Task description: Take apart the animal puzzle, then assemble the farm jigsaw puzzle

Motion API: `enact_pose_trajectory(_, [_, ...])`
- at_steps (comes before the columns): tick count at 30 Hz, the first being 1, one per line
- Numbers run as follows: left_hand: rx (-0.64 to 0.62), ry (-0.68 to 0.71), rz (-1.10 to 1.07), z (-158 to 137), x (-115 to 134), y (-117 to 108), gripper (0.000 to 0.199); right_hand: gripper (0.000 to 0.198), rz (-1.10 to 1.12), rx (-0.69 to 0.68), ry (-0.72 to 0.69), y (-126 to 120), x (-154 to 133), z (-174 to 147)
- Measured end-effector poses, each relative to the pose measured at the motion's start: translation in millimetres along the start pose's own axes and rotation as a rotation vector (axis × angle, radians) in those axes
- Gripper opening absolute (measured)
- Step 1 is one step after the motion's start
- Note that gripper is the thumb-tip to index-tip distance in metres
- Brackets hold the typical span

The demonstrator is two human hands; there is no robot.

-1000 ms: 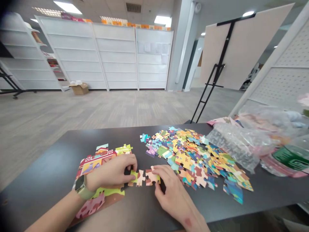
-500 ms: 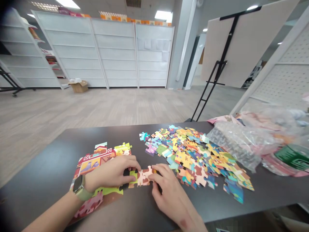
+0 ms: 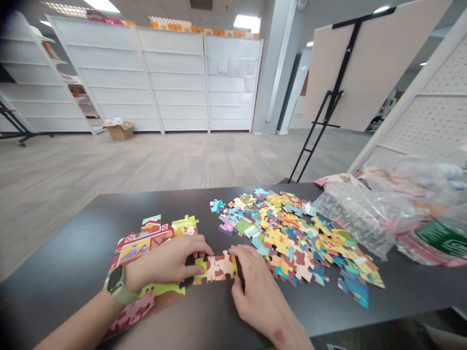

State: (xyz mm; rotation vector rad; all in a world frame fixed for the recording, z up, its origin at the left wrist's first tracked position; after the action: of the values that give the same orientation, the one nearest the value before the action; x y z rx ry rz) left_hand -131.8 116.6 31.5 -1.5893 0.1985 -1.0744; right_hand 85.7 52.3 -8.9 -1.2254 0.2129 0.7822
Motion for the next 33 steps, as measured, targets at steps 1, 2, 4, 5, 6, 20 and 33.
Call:
enact_pose_trajectory(1, [0.002, -0.002, -0.001, 0.1, 0.2, 0.0, 0.027, 0.057, 0.006, -0.006, -0.003, -0.4, -1.1, 0.9])
enact_pose_trajectory(2, [0.003, -0.004, -0.003, 0.2, 0.4, -0.1, 0.027, 0.054, 0.016, -0.014, -0.003, -1.1, -2.4, 2.0])
enact_pose_trajectory(4, [0.003, -0.007, -0.007, 0.2, 0.5, 0.0, 0.025, 0.049, 0.045, -0.028, 0.007, -3.5, -5.5, 4.2])
enact_pose_trajectory(5, [0.004, -0.007, -0.009, 0.2, 0.4, 0.0, 0.024, 0.048, 0.058, -0.032, 0.011, -4.9, -7.2, 5.0])
enact_pose_trajectory(6, [0.004, -0.005, -0.011, 0.1, 0.2, -0.1, 0.024, 0.048, 0.068, -0.033, 0.017, -6.4, -8.6, 5.7])
enact_pose_trajectory(20, [-0.014, -0.146, 0.07, 0.6, 12.3, 11.4, 0.022, 0.026, 0.377, 0.16, 0.277, -8.8, 16.4, 5.2])
enact_pose_trajectory(33, [0.009, -0.001, 0.098, 2.1, 26.0, 20.8, 0.037, 0.021, 0.189, 0.062, 0.106, -7.5, -3.0, 12.7])
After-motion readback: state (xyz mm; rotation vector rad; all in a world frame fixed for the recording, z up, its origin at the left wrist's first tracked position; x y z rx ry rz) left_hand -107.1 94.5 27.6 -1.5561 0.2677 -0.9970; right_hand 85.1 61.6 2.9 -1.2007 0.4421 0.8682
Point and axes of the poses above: each hand's wrist, its own z-axis towards the middle knuckle, its own y-axis out of the palm, x = y × z, the point moved 3 cm from there along z, towards the middle knuckle, and after that the axes turned 5 degrees about x, right-handed, at the moved point
